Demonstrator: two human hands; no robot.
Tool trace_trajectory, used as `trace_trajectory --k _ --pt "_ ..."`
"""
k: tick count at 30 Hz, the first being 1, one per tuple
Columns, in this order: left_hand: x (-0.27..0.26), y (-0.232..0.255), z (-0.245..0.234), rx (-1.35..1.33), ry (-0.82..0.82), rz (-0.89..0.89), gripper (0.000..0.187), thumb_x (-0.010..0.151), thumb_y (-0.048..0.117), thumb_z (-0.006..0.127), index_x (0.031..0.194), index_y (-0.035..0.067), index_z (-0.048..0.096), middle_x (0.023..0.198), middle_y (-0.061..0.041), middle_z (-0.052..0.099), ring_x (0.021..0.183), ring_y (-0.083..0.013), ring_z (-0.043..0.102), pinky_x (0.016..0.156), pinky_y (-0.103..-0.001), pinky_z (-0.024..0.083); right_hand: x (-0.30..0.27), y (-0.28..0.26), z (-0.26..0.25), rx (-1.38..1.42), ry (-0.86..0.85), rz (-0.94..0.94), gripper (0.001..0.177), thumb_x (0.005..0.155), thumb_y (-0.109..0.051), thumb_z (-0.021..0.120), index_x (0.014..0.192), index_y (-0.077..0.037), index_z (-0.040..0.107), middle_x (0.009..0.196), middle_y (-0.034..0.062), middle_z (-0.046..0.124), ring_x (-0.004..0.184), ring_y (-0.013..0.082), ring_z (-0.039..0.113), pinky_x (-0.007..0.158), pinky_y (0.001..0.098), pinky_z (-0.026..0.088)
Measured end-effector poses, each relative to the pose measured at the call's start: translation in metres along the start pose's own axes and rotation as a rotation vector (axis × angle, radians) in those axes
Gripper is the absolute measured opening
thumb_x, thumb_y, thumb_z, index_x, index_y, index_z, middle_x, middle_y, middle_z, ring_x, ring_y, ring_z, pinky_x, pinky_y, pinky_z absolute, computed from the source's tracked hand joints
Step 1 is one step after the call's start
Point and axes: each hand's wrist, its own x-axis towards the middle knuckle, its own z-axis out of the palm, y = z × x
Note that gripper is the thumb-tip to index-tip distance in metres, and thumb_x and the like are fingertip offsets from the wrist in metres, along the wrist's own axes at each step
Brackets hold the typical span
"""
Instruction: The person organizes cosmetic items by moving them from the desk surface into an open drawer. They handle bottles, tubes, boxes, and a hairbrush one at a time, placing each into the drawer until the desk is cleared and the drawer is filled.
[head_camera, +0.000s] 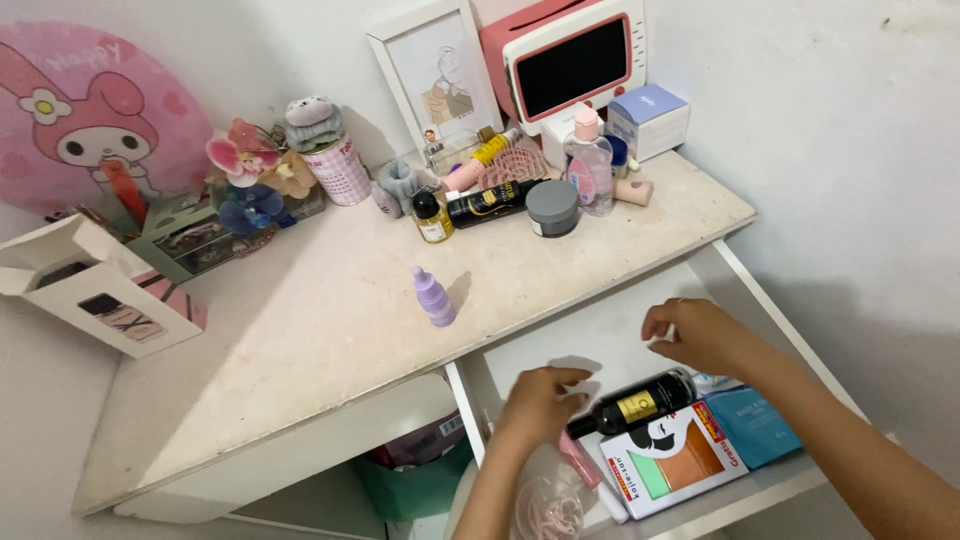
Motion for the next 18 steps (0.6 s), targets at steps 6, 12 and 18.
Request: trace_trajectory --k 6,12,18 --pt "-0.003 -0.042 -0.040 -0.404 0.754 0.522 0.007 0.076 0.012 0.065 0.080 0.011 0.071 0.079 0.001 0.071 0.073 -0.0091 0.064 0.067 -0.021 0.050 0.001 -0.059 -0.007 0.456 0.216 -0.239 0.010 0.072 -0.022 0.070 0.070 -0.012 0.071 0.059 -0.0012 0.066 0.056 0.0078 0.057 0.057 0.0210 0.045" --pt "0.003 -0.058 -0.084 -0.465 1.207 0.520 0.067 0.056 0.014 0.085 0.112 0.004 0.050 0.107 -0.013 0.054 0.105 -0.0295 0.054 0.091 -0.038 0.046 0.013 -0.132 -0.012 0.541 0.266 -0.379 0.012 0.070 -0.006 0.069 0.081 -0.007 0.071 0.066 0.0089 0.070 0.061 0.0175 0.065 0.058 0.0276 0.055" --pt "0.010 -0.050 -0.093 -0.542 0.876 0.286 0.052 0.067 0.000 0.073 0.116 -0.004 0.054 0.110 -0.023 0.059 0.108 -0.0355 0.057 0.093 -0.037 0.049 0.039 -0.163 0.016 0.682 0.214 -0.426 0.031 0.068 -0.002 0.070 0.099 -0.006 0.066 0.080 0.0124 0.068 0.076 0.0201 0.067 0.067 0.0286 0.056"
